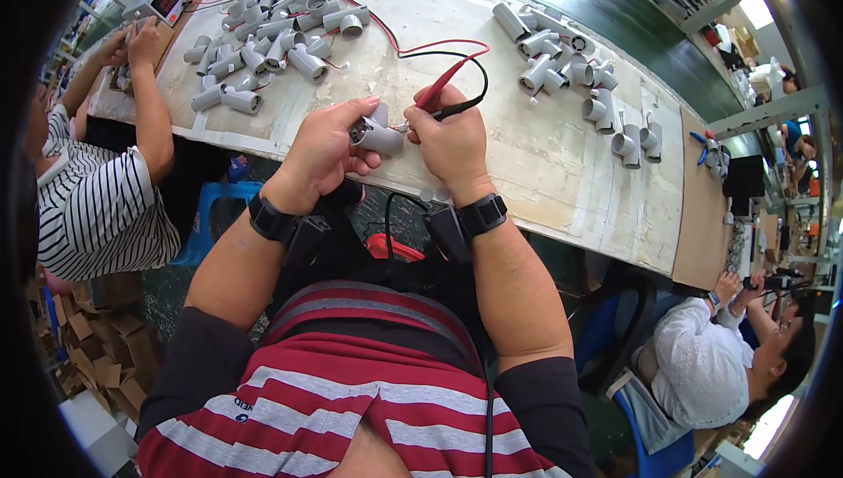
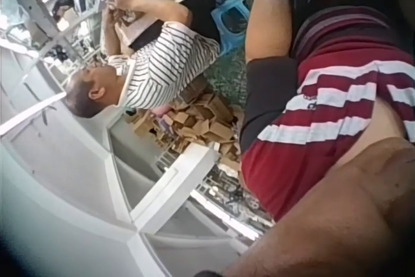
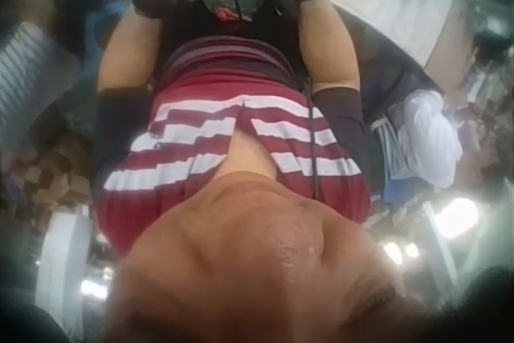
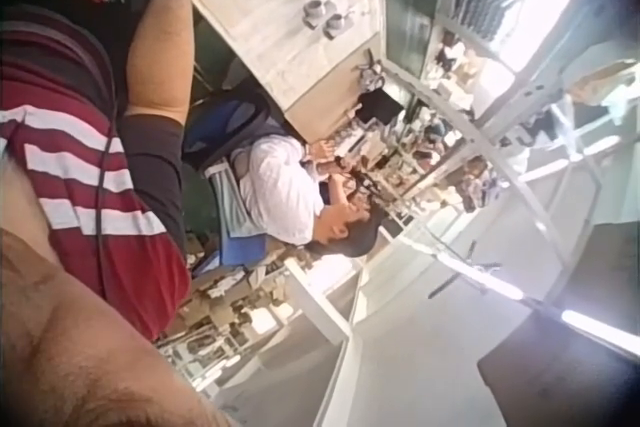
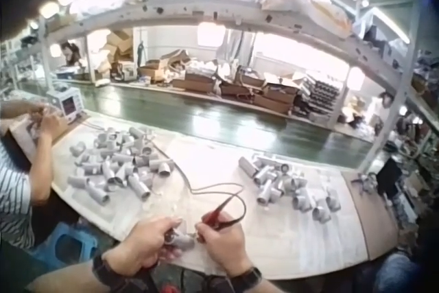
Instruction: The person tests plastic pipe fittings by touching the internal components with a multimeter probe and placing them into a pile. After testing several fittings, the person moves the pile onto a conveyor belt.
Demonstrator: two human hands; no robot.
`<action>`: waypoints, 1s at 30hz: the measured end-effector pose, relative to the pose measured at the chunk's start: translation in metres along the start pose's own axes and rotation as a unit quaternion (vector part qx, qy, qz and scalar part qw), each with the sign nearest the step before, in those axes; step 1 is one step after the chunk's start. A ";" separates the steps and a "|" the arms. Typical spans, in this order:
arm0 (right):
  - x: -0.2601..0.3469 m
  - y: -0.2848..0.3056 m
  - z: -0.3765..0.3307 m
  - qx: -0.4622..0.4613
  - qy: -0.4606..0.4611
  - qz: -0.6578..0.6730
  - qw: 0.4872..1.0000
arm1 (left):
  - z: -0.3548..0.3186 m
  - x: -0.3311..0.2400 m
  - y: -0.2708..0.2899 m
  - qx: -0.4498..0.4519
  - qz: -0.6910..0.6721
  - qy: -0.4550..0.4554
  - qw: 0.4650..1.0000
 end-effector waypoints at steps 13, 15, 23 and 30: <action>-0.002 -0.002 -0.004 -0.007 0.007 0.033 0.999 | -0.001 -0.002 0.003 -0.001 -0.009 0.009 1.000; -0.001 -0.002 -0.004 -0.010 0.005 0.028 1.000 | 0.000 -0.002 0.003 0.000 -0.007 0.011 1.000; 0.001 -0.006 -0.002 -0.027 0.011 0.005 1.000 | 0.001 -0.003 0.005 0.007 -0.001 0.012 1.000; 0.002 -0.008 0.002 -0.037 0.010 -0.027 0.999 | 0.004 -0.002 0.010 0.021 0.039 -0.016 0.999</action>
Point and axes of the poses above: each hand's wrist, its own z-axis towards the middle knuckle, its own y-axis out of the back of the hand, x = y × z, the point moved 2 cm from there along z, towards the middle knuckle, and after that the axes turned 7 degrees about -z, right-handed, at the moved point
